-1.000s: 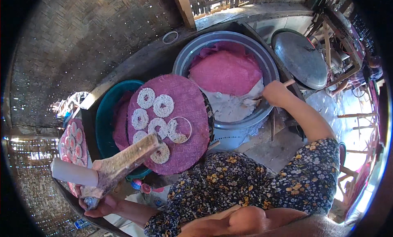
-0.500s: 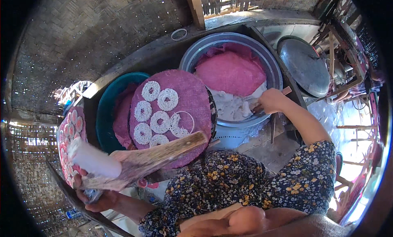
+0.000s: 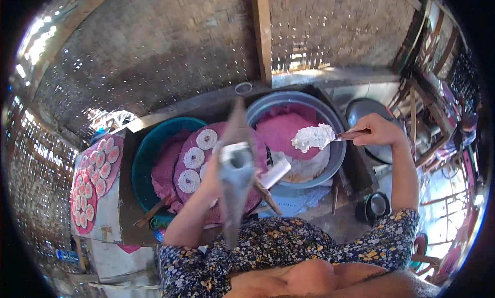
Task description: The person uses a wooden mold to scoop a white dough-like mixture from a metal basin and presses it into a pink cloth-lined tray. They repeatedly form circular, ring-shaped cakes, arranging them in rows on the tray. The process involves scooping, filling the mold, and tapping it to release the formed cake onto the cloth.
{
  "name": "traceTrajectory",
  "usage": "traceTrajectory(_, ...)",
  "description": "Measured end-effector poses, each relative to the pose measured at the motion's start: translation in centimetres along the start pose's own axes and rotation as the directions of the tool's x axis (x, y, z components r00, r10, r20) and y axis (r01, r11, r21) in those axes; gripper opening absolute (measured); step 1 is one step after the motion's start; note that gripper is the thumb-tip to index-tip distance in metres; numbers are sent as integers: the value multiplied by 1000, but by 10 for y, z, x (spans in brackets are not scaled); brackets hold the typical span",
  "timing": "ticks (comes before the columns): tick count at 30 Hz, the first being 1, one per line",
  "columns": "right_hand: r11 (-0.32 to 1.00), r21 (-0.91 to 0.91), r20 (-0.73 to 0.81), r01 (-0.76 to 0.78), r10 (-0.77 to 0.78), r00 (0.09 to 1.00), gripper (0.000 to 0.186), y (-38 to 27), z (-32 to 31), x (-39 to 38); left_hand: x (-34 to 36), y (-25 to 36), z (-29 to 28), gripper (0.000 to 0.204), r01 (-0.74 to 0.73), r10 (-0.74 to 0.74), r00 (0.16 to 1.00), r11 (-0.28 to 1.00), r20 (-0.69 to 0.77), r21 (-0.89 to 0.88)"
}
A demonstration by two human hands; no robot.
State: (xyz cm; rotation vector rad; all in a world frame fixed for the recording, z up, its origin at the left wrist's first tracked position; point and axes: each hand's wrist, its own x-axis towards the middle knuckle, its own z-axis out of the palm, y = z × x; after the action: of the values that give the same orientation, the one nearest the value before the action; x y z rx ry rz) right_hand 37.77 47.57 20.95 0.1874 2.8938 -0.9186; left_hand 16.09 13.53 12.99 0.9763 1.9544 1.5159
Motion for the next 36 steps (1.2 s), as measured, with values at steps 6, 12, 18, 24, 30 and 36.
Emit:
traceTrajectory(6, 986, 33, 58, 166, -168, 984, 33, -55, -15, 11, 53, -27, 58, 61, -363, 349, 913, 931, 210, 34)
traceTrajectory(12, 687, -700, -71, 194, -337, 939, 24, -127, -18, 19, 44, 4, 56, 47, -461, 409, 884, 844, 227, 274)
traceTrajectory(18, 233, -956, 18, 180, -564, 826, 12, -159, 53, 38, 64, -5, 71, 45, -392, 358, 919, 863, 164, 319)
traceTrajectory(24, 384, -901, -137, 201, -692, 709, 13, -131, 42, 21, 82, -49, 65, 42, -169, 196, 968, 972, 158, -166)
traceTrajectory(30, 572, -820, -495, -15, -695, 522, 18, -125, 3, -5, 82, -44, 62, 41, -340, 319, 939, 915, 127, 219)
traceTrajectory(36, 546, -812, -250, 207, -645, 722, 19, -119, 14, 11, 66, -22, 65, 43, -367, 372, 925, 827, 73, 425)
